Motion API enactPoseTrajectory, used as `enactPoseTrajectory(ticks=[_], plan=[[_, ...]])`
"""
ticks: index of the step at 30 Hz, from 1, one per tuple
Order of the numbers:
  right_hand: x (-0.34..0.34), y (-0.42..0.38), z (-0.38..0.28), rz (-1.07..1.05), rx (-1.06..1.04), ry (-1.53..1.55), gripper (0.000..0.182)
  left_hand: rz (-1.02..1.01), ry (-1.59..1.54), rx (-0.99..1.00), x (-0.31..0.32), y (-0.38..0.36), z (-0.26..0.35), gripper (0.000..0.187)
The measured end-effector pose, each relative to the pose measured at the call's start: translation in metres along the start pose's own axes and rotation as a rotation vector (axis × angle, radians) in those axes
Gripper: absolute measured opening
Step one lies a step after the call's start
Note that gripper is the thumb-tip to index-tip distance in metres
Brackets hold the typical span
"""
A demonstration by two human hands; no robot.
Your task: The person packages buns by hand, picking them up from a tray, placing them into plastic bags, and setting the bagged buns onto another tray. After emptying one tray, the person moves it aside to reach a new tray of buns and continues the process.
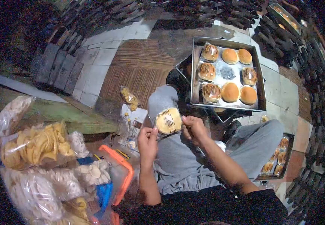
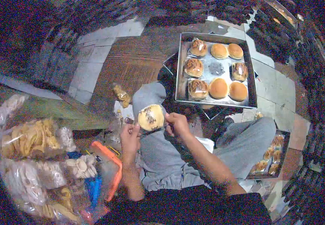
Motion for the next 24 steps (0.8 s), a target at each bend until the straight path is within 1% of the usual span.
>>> enactPoseTrajectory(ticks=[1, 2, 3, 4, 5, 6, 7, 8, 9, 10, 11, 13, 14, 15, 16, 17, 18, 19, 20, 21, 22, 23, 24], plan=[[0.002, 0.005, 0.007, 0.000, 0.003, 0.011, 0.022, -0.034, -0.149, -0.276, 0.006, -0.008, 0.004, 0.025], [0.003, 0.013, 0.012, 0.131, -0.286, -0.112, 0.025, -0.048, -0.216, -0.342, 0.014, -0.019, 0.013, 0.037], [0.000, 0.015, 0.010, 0.267, -0.577, -0.242, 0.030, -0.060, -0.210, -0.344, 0.026, -0.030, 0.013, 0.037], [-0.001, -0.018, -0.024, 0.253, -0.316, -0.139, 0.037, -0.077, -0.245, -0.202, 0.040, -0.037, 0.015, 0.040], [-0.007, -0.025, -0.036, 0.247, -0.199, 0.115, 0.041, -0.100, -0.286, -0.052, 0.053, -0.038, 0.015, 0.045], [-0.023, -0.019, -0.039, 0.176, -0.240, 0.124, 0.051, -0.142, 0.199, 0.536, 0.065, -0.031, -0.003, 0.053], [-0.035, -0.021, -0.049, 0.110, -0.280, 0.131, 0.061, -0.165, 0.184, 0.551, 0.074, -0.037, 0.018, 0.053], [-0.047, -0.023, -0.057, 0.106, -0.295, 0.045, 0.064, -0.123, 0.254, 0.787, 0.082, -0.054, 0.041, 0.051], [-0.057, -0.026, -0.077, 0.191, -0.373, -0.097, 0.065, -0.075, 0.320, 1.020, 0.093, -0.069, 0.057, 0.049], [-0.075, -0.013, -0.091, 0.210, -0.380, -0.124, 0.067, -0.031, 0.188, 0.898, 0.102, -0.078, 0.052, 0.038], [-0.094, 0.002, -0.109, 0.225, -0.387, -0.151, 0.069, -0.046, 0.173, 0.910, 0.108, -0.082, 0.046, 0.038], [-0.128, 0.017, -0.166, 0.391, -0.301, -0.222, 0.067, -0.413, 0.255, 0.697, 0.123, -0.083, 0.020, 0.026], [-0.152, 0.032, -0.182, 0.761, -0.727, -0.567, 0.062, -0.424, 0.248, 0.702, 0.130, -0.086, -0.002, 0.026], [-0.166, 0.040, -0.185, 1.122, -1.149, -0.922, 0.057, -0.578, 0.495, 0.781, 0.143, -0.093, -0.034, 0.023], [-0.162, 0.013, -0.197, 1.172, -1.311, -0.982, 0.051, -0.726, 0.746, 0.858, 0.148, -0.096, -0.053, 0.021], [-0.151, -0.021, -0.206, 1.215, -1.479, -1.043, 0.045, -0.732, 0.736, 0.865, 0.144, -0.097, -0.054, 0.021], [-0.152, -0.030, -0.192, 1.137, -1.206, -0.876, 0.031, -0.772, 0.777, 0.954, 0.140, -0.100, -0.051, 0.020], [-0.159, -0.030, -0.167, 1.010, -1.124, -0.929, 0.020, -0.809, 0.817, 1.042, 0.141, -0.100, -0.049, 0.020], [-0.149, -0.045, -0.137, 0.839, -0.918, -0.940, 0.022, -0.803, 0.837, 0.955, 0.145, -0.098, -0.049, 0.010], [-0.135, -0.055, -0.100, 0.616, -0.747, -0.946, 0.026, -0.809, 0.830, 0.952, 0.146, -0.096, -0.048, 0.010], [-0.125, -0.073, -0.067, 0.418, -0.535, -0.996, 0.029, -0.763, 0.680, 0.936, 0.141, -0.093, -0.046, 0.014], [-0.109, -0.095, -0.037, 0.290, -0.820, -1.009, 0.027, -0.717, 0.535, 0.920, 0.136, -0.089, -0.043, 0.019], [-0.106, -0.102, -0.004, 0.228, -0.649, -1.026, 0.025, -0.806, 0.600, 0.868, 0.131, -0.089, -0.040, 0.030]])
Point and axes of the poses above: each hand's wrist, its own y-axis towards the middle knuckle, its own x-axis out of the palm, z = x × y, the point moved 2 cm from there along y, towards the middle knuckle, and after that the axes turned 15 degrees about z, right-handed, at the moved point
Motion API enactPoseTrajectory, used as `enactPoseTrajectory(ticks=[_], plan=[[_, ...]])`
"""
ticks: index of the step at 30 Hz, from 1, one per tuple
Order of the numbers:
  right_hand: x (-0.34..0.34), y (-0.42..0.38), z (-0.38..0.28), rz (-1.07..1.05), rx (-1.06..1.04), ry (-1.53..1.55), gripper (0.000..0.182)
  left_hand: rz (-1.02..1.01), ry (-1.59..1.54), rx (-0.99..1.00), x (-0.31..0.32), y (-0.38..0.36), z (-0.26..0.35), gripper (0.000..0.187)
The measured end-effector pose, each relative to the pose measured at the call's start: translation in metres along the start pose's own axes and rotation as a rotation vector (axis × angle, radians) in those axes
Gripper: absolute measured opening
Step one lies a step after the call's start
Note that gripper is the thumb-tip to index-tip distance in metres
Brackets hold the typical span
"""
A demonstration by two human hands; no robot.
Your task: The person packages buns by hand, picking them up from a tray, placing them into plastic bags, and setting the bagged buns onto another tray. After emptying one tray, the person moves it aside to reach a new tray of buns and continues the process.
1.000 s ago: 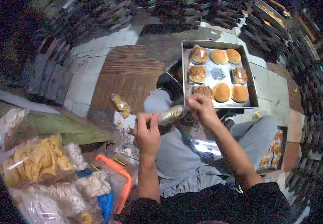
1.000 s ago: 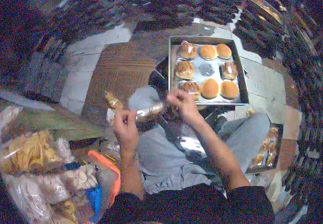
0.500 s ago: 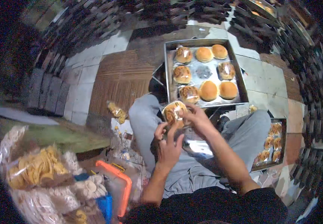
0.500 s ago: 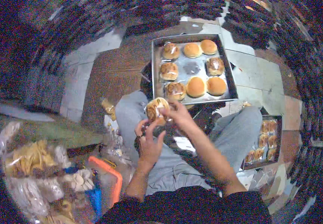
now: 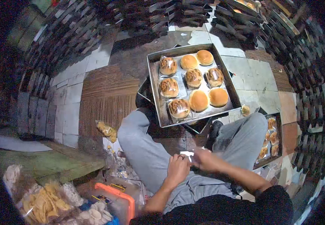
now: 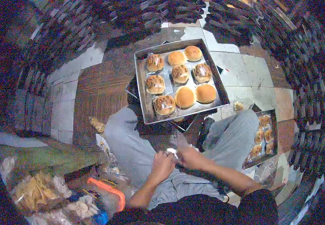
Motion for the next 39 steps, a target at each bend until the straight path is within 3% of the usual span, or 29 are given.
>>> enactPoseTrajectory(ticks=[1, 2, 4, 5, 6, 7, 8, 11, 13, 14, 15, 17, 18, 19, 21, 22, 23, 25, 26, 27, 29, 31, 32, 33, 34, 35, 37, 38, 39], plan=[[0.016, -0.015, 0.010, -0.132, 0.113, 0.011, 0.023, -0.008, 0.005, 0.006, -0.004, 0.000, 0.000, 0.030], [0.015, -0.020, 0.011, -0.128, 0.118, 0.020, 0.023, -0.099, -0.091, -0.085, -0.006, -0.001, 0.000, 0.033], [0.004, -0.031, 0.011, -0.055, -0.029, 0.000, 0.023, -0.189, -0.177, -0.177, -0.005, 0.002, 0.006, 0.036], [-0.004, -0.023, 0.017, 0.048, -0.059, -0.024, 0.022, 0.041, -0.346, -0.160, -0.006, 0.008, 0.015, 0.031], [-0.032, -0.011, -0.003, 0.157, -0.059, 0.162, 0.025, 0.271, -0.512, -0.138, -0.010, 0.014, 0.021, 0.026], [-0.055, -0.002, -0.009, 0.278, -0.197, 0.185, 0.032, 0.268, -0.505, -0.137, -0.011, 0.021, 0.021, 0.026], [-0.079, 0.007, -0.016, 0.263, -0.275, 0.146, 0.038, 0.200, -0.476, -0.079, -0.012, 0.032, 0.020, 0.020], [-0.120, 0.014, -0.042, 0.271, -0.237, 0.135, 0.040, 0.130, -0.113, 0.022, -0.062, 0.095, 0.033, 0.010], [-0.138, 0.013, -0.069, 0.236, -0.208, 0.125, 0.041, 0.365, 0.033, 0.384, -0.096, 0.120, 0.041, 0.022], [-0.141, 0.012, -0.078, 0.194, -0.175, 0.117, 0.044, 0.368, 0.035, 0.386, -0.108, 0.125, 0.048, 0.022], [-0.134, 0.014, -0.077, 0.199, -0.179, 0.116, 0.044, 0.380, 0.004, 0.478, -0.120, 0.129, 0.058, 0.027], [-0.114, 0.013, -0.067, 0.359, -0.406, 0.090, 0.058, 0.388, -0.031, 0.575, -0.129, 0.128, 0.064, 0.033], [-0.107, 0.011, -0.064, 0.232, -0.330, 0.172, 0.076, 0.382, 0.092, 0.622, -0.131, 0.125, 0.065, 0.040], [-0.100, 0.012, -0.064, 0.239, -0.325, 0.173, 0.076, 0.372, 0.215, 0.666, -0.131, 0.121, 0.066, 0.046], [-0.085, 0.020, -0.060, 0.329, -0.433, -0.096, 0.086, 0.324, 0.139, 0.652, -0.136, 0.102, 0.082, 0.047], [-0.070, 0.026, -0.051, 0.179, -0.368, -0.093, 0.097, 0.277, 0.062, 0.628, -0.136, 0.095, 0.089, 0.049], [-0.062, 0.027, -0.044, 0.178, -0.361, -0.097, 0.097, 0.274, 0.054, 0.630, -0.131, 0.095, 0.088, 0.049], [-0.061, 0.038, -0.072, 0.335, -0.395, 0.113, 0.103, 0.699, -0.271, 0.234, -0.126, 0.098, 0.078, 0.067], [-0.044, 0.040, -0.081, 0.324, -0.409, 0.219, 0.108, 0.661, -0.700, -0.206, -0.100, 0.106, 0.075, 0.060], [-0.018, 0.038, -0.086, 0.374, -0.289, 0.377, 0.094, 0.570, -1.106, -0.665, -0.067, 0.110, 0.066, 0.057], [-0.013, 0.047, -0.093, 0.337, -0.095, 0.355, 0.075, 0.532, -1.336, -0.563, -0.044, 0.122, -0.018, 0.049], [-0.037, 0.068, -0.083, 0.270, 0.089, 0.266, 0.057, 0.791, -1.698, -0.748, -0.051, 0.136, -0.051, 0.044], [-0.065, 0.083, -0.079, 0.337, 0.296, 0.124, 0.052, 0.840, -1.687, -0.806, -0.068, 0.137, -0.065, 0.044], [-0.075, 0.098, -0.049, 0.600, 0.308, -0.063, 0.048, 0.855, -1.763, -0.794, -0.069, 0.140, -0.091, 0.045], [-0.083, 0.118, 0.007, 0.756, 0.149, -0.357, 0.044, 0.828, -1.810, -0.804, -0.078, 0.139, -0.093, 0.044], [-0.107, 0.143, 0.028, 0.633, 0.391, -0.575, 0.047, 0.802, -1.851, -0.816, -0.089, 0.135, -0.091, 0.044], [-0.112, 0.170, 0.131, 0.686, 0.357, -0.741, 0.061, 0.745, -1.835, -0.797, -0.094, 0.132, -0.085, 0.043], [-0.118, 0.180, 0.130, 0.684, 0.360, -0.748, 0.061, 0.694, -1.810, -0.766, -0.093, 0.132, -0.083, 0.043], [-0.126, 0.185, 0.131, 0.744, 0.511, -0.582, 0.060, 0.689, -1.815, -0.771, -0.091, 0.131, -0.084, 0.043]])
Point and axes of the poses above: each hand's wrist, its own y-axis towards the middle knuckle, its own x-axis out of the palm, z = x × y, the point moved 2 cm from there along y, towards the middle knuckle, and after that the axes turned 15 degrees about z, right-handed, at the moved point
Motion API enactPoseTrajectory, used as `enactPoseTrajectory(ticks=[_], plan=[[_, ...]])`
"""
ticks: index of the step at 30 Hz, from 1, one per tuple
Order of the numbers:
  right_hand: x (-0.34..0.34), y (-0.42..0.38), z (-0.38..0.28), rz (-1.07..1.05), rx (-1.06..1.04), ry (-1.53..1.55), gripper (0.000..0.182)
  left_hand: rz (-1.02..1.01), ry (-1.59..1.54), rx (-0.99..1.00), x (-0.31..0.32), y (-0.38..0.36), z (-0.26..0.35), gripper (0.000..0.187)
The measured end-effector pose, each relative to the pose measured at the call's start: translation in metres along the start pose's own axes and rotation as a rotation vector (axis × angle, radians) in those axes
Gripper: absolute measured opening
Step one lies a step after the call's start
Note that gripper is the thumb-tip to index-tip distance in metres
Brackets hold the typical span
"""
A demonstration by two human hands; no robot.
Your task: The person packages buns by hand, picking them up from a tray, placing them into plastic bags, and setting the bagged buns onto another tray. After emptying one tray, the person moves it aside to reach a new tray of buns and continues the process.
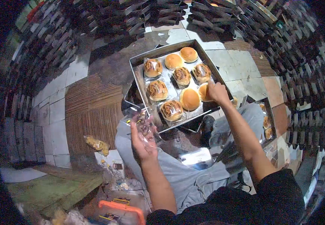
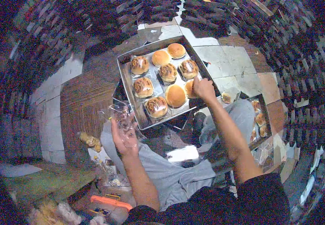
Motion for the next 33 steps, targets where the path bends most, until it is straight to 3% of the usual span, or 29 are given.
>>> enactPoseTrajectory(ticks=[2, 4, 7, 8, 10, 11, 12, 14, 15, 17, 18, 19, 22, 23, 24, 26, 27, 28, 29, 30, 31, 33], plan=[[0.004, 0.019, 0.010, -0.013, 0.366, 0.351, 0.052, -0.160, 0.036, -0.036, 0.004, -0.002, -0.006, 0.043], [0.004, 0.017, 0.017, -0.254, 0.622, 0.601, 0.044, -0.190, 0.039, -0.033, 0.007, -0.008, -0.015, 0.043], [0.011, -0.010, 0.008, 0.027, 0.564, 0.808, 0.039, -0.270, 0.027, -0.068, 0.013, -0.014, -0.035, 0.044], [0.014, -0.018, 0.014, 0.031, 0.658, 0.799, 0.038, -0.282, 0.034, -0.060, 0.013, -0.013, -0.044, 0.044], [0.009, -0.041, 0.015, 0.250, 0.735, 1.168, 0.036, -0.313, -0.001, -0.152, 0.008, -0.008, -0.060, 0.044], [0.005, -0.048, 0.020, 0.375, 0.781, 1.238, 0.035, -0.234, 0.047, -0.148, 0.002, -0.004, -0.065, 0.045], [-0.009, -0.049, 0.026, 0.373, 0.780, 1.250, 0.035, -0.238, 0.049, -0.138, -0.004, 0.003, -0.072, 0.045], [-0.055, -0.049, 0.046, 0.493, 1.038, 1.614, 0.042, -0.251, -0.017, -0.162, -0.011, 0.011, -0.075, 0.048], [-0.080, -0.054, 0.058, 0.488, 1.043, 1.624, 0.042, -0.332, -0.099, -0.188, -0.004, 0.002, -0.069, 0.051], [-0.123, -0.067, 0.071, -0.134, 0.783, 1.892, 0.053, -0.307, -0.080, -0.170, 0.001, -0.009, -0.056, 0.050], [-0.135, -0.076, 0.074, -0.282, 0.631, 1.820, 0.064, -0.274, -0.071, -0.159, 0.003, -0.014, -0.051, 0.050], [-0.138, -0.095, 0.076, -0.464, 0.675, 1.933, 0.071, -0.221, -0.083, -0.141, 0.012, -0.028, -0.046, 0.049], [-0.161, -0.150, 0.002, -0.871, 0.678, 2.079, 0.078, -0.123, -0.158, -0.047, 0.022, -0.057, -0.032, 0.048], [-0.161, -0.165, -0.017, -0.932, 0.632, 1.964, 0.082, -0.134, -0.193, -0.032, 0.022, -0.061, -0.026, 0.045], [-0.170, -0.169, -0.047, -1.100, 0.433, 2.001, 0.077, -0.156, -0.205, 0.010, 0.021, -0.066, -0.020, 0.043], [-0.166, -0.178, -0.076, -1.115, 0.148, 1.672, 0.070, -0.154, -0.182, 0.066, 0.012, -0.061, -0.003, 0.046], [-0.174, -0.180, -0.097, -0.964, -0.189, 1.337, 0.063, -0.089, -0.196, 0.057, 0.013, -0.065, 0.007, 0.048], [-0.186, -0.186, -0.122, -0.677, -0.465, 1.187, 0.061, -0.028, -0.211, 0.042, 0.013, -0.069, 0.016, 0.049], [-0.180, -0.197, -0.132, -0.420, -0.717, 1.122, 0.059, -0.101, -0.198, 0.016, 0.005, -0.066, 0.020, 0.050], [-0.174, -0.209, -0.137, -0.148, -0.951, 1.039, 0.056, -0.039, -0.223, -0.026, 0.010, -0.070, 0.023, 0.068], [-0.183, -0.218, -0.139, -0.172, -1.081, 0.984, 0.054, -0.150, -0.248, -0.065, 0.004, -0.067, 0.026, 0.073], [-0.170, -0.227, -0.142, -0.189, -1.123, 0.959, 0.051, -0.291, -0.319, -0.117, -0.009, -0.059, 0.019, 0.083]])
Point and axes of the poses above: each hand's wrist, its own y-axis towards the middle knuckle, its own x-axis out of the palm, z = x × y, the point moved 2 cm from there along y, towards the middle knuckle, and after that the axes turned 15 degrees about z, right-handed, at the moved point
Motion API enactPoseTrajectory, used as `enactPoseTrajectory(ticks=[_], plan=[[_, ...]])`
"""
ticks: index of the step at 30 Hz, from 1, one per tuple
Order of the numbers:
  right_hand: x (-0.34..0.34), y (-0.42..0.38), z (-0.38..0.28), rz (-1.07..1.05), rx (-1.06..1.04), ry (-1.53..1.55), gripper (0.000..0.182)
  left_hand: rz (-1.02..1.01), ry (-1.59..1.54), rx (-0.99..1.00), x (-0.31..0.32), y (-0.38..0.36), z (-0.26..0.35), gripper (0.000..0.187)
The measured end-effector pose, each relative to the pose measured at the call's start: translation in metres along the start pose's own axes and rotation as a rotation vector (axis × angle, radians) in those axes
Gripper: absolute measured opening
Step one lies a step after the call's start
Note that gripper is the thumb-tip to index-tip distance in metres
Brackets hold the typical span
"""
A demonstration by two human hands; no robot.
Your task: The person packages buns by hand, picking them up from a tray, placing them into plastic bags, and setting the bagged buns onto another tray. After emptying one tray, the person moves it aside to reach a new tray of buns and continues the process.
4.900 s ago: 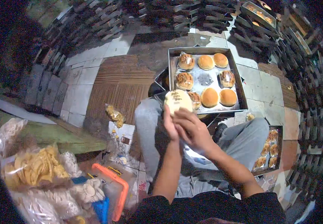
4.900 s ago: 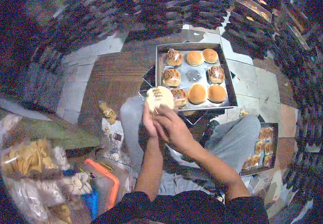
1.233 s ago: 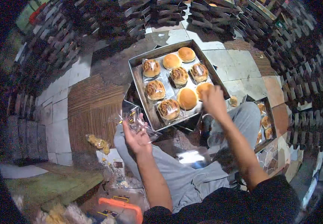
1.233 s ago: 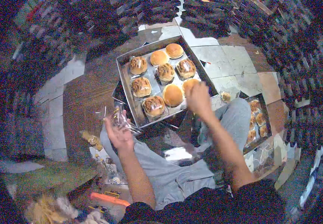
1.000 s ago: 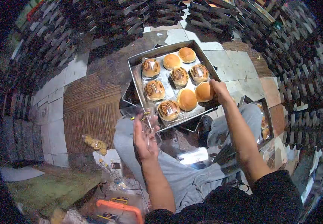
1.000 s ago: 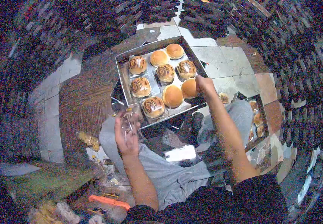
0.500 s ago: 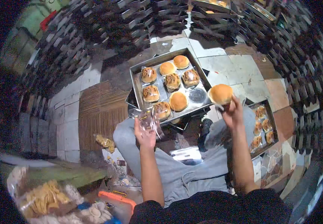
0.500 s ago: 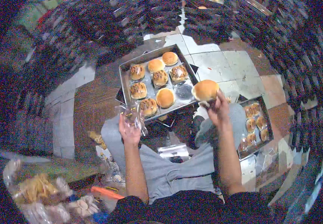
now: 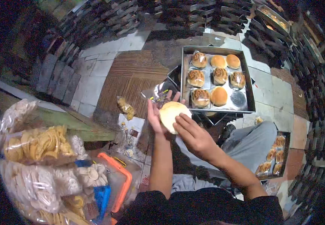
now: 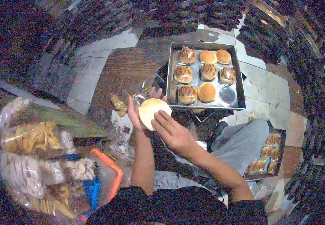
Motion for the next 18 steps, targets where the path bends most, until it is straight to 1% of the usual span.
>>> enactPoseTrajectory(ticks=[1, 3, 4, 5, 7, 8, 9, 11, 12, 13, 14, 15, 16, 17, 18], plan=[[0.004, 0.001, 0.003, -0.007, 0.024, -0.020, 0.051, -0.192, -0.066, 0.013, 0.007, -0.006, -0.011, 0.078], [0.011, 0.013, 0.017, 0.039, 0.142, -0.079, 0.052, 0.223, 0.255, 0.380, 0.010, -0.011, -0.046, 0.067], [0.014, 0.018, 0.020, 0.060, 0.171, -0.182, 0.046, 0.186, 0.160, 0.318, 0.001, 0.002, -0.059, 0.065], [0.010, 0.017, 0.020, 0.055, 0.181, -0.199, 0.046, 0.185, 0.154, 0.299, -0.013, 0.013, -0.061, 0.065], [0.003, 0.015, 0.015, -0.055, 0.305, 0.014, 0.036, -0.018, 0.081, 0.141, -0.010, 0.027, -0.049, 0.065], [-0.001, 0.018, 0.011, 0.017, 0.381, 0.009, 0.024, -0.050, -0.024, 0.046, -0.008, 0.029, -0.052, 0.062], [-0.007, 0.022, 0.012, 0.013, 0.387, -0.005, 0.024, -0.050, -0.032, 0.033, 0.007, 0.026, -0.055, 0.062], [-0.016, 0.022, 0.016, -0.079, 0.754, 0.269, 0.018, 0.208, 0.114, 0.132, 0.028, 0.016, -0.063, 0.062], [-0.023, 0.026, 0.012, -0.090, 0.639, 0.417, 0.015, 0.184, 0.164, 0.078, 0.033, 0.012, -0.058, 0.061], [-0.034, 0.028, 0.019, -0.091, 0.635, 0.422, 0.015, 0.126, 0.119, 0.105, 0.036, 0.013, -0.051, 0.060], [-0.042, 0.027, 0.024, -0.511, 0.606, 0.776, 0.015, 0.126, 0.053, 0.031, 0.036, 0.013, -0.039, 0.060], [-0.055, 0.021, 0.022, -0.941, 0.532, 1.120, 0.016, 0.126, -0.012, -0.039, 0.037, 0.012, -0.023, 0.061], [-0.067, 0.017, 0.023, -0.946, 0.762, 1.109, 0.010, 0.083, 0.018, -0.029, 0.022, 0.015, -0.009, 0.065], [-0.062, 0.017, 0.029, -0.522, 0.678, 0.745, 0.013, 0.039, 0.044, -0.016, 0.010, 0.017, 0.000, 0.069], [-0.051, 0.028, 0.027, -0.158, 0.615, 0.511, 0.014, 0.096, 0.125, 0.010, 0.027, -0.003, 0.002, 0.067]])
Point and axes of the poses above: each hand's wrist, its own y-axis towards the middle knuckle, its own x-axis out of the palm, z = x × y, the point moved 2 cm from there along y, towards the middle knuckle, and after that the axes turned 15 degrees about z, right-handed, at the moved point
